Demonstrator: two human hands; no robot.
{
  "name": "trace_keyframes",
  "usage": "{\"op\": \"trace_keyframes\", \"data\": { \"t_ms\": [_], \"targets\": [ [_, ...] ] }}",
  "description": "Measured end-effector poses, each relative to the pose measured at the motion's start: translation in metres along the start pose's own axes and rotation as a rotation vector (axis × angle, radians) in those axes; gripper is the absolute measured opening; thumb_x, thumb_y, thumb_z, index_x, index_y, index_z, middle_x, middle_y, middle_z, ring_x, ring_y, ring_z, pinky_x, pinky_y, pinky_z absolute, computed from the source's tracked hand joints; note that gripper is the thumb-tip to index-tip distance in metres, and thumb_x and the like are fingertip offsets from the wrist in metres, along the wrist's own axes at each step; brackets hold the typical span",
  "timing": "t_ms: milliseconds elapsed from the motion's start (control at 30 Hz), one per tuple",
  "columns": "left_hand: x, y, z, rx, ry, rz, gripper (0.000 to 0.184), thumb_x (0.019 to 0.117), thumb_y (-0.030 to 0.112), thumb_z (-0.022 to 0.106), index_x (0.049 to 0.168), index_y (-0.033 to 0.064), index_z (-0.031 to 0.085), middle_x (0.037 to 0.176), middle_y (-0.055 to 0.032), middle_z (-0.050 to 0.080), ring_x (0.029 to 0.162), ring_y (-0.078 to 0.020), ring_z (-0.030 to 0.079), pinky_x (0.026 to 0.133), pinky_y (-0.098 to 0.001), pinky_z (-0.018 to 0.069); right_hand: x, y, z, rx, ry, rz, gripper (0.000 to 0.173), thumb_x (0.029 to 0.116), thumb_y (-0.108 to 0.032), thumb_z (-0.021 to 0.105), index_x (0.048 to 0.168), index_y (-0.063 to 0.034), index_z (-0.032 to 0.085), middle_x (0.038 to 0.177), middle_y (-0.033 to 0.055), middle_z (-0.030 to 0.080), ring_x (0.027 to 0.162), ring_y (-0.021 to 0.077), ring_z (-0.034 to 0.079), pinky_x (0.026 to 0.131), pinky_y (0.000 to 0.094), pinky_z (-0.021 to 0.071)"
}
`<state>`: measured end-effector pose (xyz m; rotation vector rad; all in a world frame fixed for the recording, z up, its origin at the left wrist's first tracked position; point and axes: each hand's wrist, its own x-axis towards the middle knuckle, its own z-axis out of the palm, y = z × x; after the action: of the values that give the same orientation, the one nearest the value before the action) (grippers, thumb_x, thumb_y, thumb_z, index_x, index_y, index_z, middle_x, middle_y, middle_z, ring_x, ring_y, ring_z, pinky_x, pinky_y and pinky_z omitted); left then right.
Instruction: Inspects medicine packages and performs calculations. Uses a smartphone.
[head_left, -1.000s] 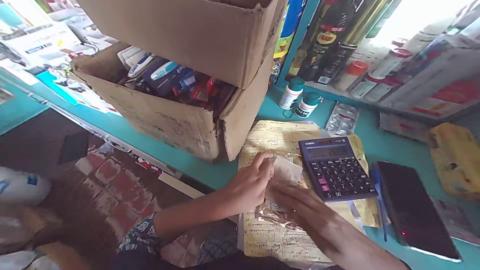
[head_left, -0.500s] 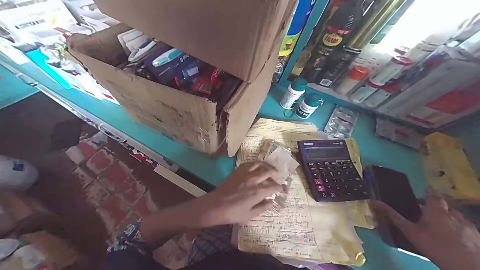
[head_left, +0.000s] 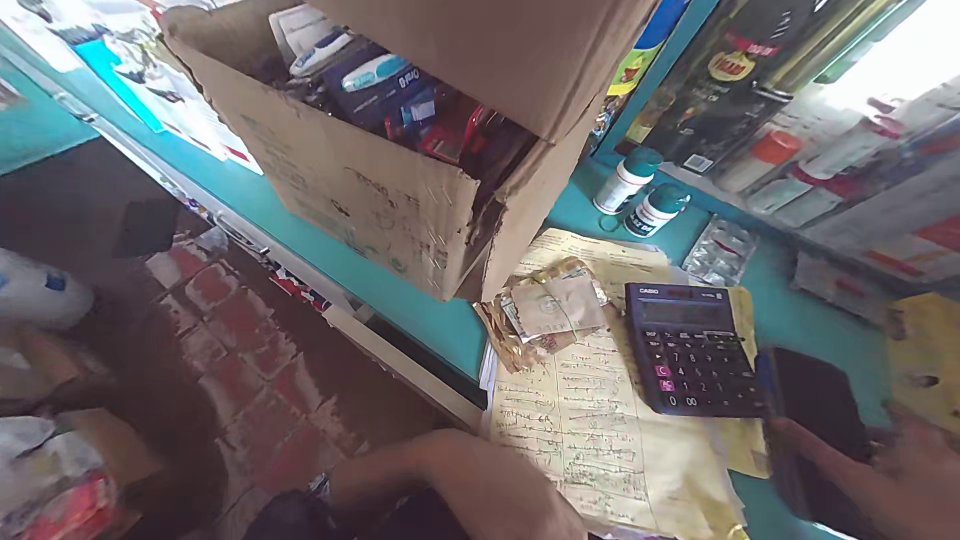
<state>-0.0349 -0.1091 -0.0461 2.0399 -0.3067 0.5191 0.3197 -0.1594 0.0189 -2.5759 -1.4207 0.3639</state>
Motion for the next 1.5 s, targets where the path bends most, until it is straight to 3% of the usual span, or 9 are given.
{"op": "trace_keyframes", "data": {
  "t_ms": [100,167,367,567,733,867,1067,1267,1500],
  "targets": [
    [-0.001,0.003,-0.002,0.067,-0.18,-0.148,0.027,0.0917,-0.009,0.055,0.098,0.0027,0.078,0.101,-0.0148,0.075,0.101,-0.0296,0.072,0.091,-0.0442,0.0532,-0.008,0.006,0.0,0.089,0.004,-0.082,0.094,0.0907,-0.034,0.073,0.156,0.0112,0.023,0.141,0.0433,0.046,0.128,0.0562,0.05,0.107,0.0658,0.0389],
    [-0.002,0.0,-0.004,0.115,-0.13,-0.142,0.024,0.0885,-0.01,0.06,0.095,0.0025,0.079,0.108,-0.0129,0.075,0.112,-0.0293,0.068,0.1,-0.042,0.0512,-0.02,0.009,0.0,0.073,0.0,-0.098,0.092,0.0914,-0.031,0.072,0.156,0.0126,0.023,0.145,0.0438,0.042,0.132,0.0549,0.048,0.111,0.0617,0.038],
    [0.002,-0.016,-0.033,0.373,0.099,-0.062,0.014,0.0823,-0.006,0.066,0.079,0.0029,0.076,0.108,-0.0099,0.074,0.113,-0.0261,0.066,0.097,-0.0374,0.0519,-0.032,0.015,-0.001,0.056,-0.026,-0.099,0.096,0.0878,-0.039,0.075,0.154,0.0124,0.028,0.142,0.0435,0.045,0.129,0.056,0.049,0.107,0.0667,0.039],
    [-0.011,-0.023,-0.013,-0.701,-0.091,0.183,0.03,0.1075,0.022,0.044,0.101,0.0063,0.068,0.098,-0.0027,0.072,0.086,-0.0041,0.068,0.083,-0.0216,0.0537,-0.03,0.003,0.007,0.055,0.04,-0.006,0.102,0.0769,-0.039,0.085,0.156,0.001,0.034,0.14,0.0402,0.049,0.127,0.0571,0.05,0.101,0.074,0.0366],
    [-0.011,-0.015,-0.028,-0.059,-0.255,0.09,0.027,0.0864,-0.004,0.058,0.098,0.0087,0.078,0.092,-0.0068,0.072,0.094,-0.02,0.067,0.087,-0.0357,0.051,-0.019,0.008,0.015,0.122,0.11,0.039,0.098,0.0743,-0.04,0.087,0.15,0.0022,0.041,0.137,0.0399,0.05,0.126,0.0571,0.049,0.1,0.0734,0.0377],
    [0.008,0.001,-0.028,0.395,-0.175,0.032,0.021,0.0895,-0.004,0.062,0.081,0.0102,0.075,0.086,-0.0059,0.073,0.109,-0.0271,0.067,0.108,-0.0448,0.0434,-0.018,0.005,0.018,0.181,0.183,0.07,0.099,0.0704,-0.038,0.09,0.147,0.0026,0.044,0.137,0.0402,0.048,0.125,0.0567,0.048,0.098,0.0715,0.0393],
    [0.031,-0.013,-0.025,0.048,0.096,0.191,0.025,0.0927,-0.006,0.049,0.087,-0.0005,0.073,0.08,-0.0105,0.072,0.086,-0.0198,0.071,0.107,-0.0381,0.0438,-0.022,-0.001,0.017,0.163,0.21,0.088,0.106,0.0693,-0.034,0.093,0.153,0.0011,0.038,0.146,0.0454,0.035,0.131,0.0619,0.04,0.102,0.0737,0.0347],
    [0.049,-0.016,-0.043,0.351,0.556,0.24,0.027,0.0942,0.001,0.044,0.088,-0.0004,0.07,0.088,-0.0118,0.074,0.091,-0.0181,0.07,0.1,-0.0354,0.0471,-0.019,0.012,0.018,0.224,0.201,0.099,0.101,0.073,-0.04,0.09,0.15,0.0049,0.043,0.146,0.043,0.039,0.135,0.0593,0.038,0.107,0.0713,0.0321],
    [0.061,-0.032,-0.059,0.511,0.613,0.217,0.025,0.0882,-0.002,0.048,0.093,-0.0015,0.072,0.086,-0.0112,0.074,0.085,-0.0177,0.068,0.081,-0.03,0.0523,-0.03,0.018,0.01,0.388,0.323,0.136,0.095,0.0751,-0.036,0.087,0.144,0.011,0.042,0.139,0.0385,0.048,0.129,0.0475,0.049,0.107,0.0615,0.0397]
  ]
}}
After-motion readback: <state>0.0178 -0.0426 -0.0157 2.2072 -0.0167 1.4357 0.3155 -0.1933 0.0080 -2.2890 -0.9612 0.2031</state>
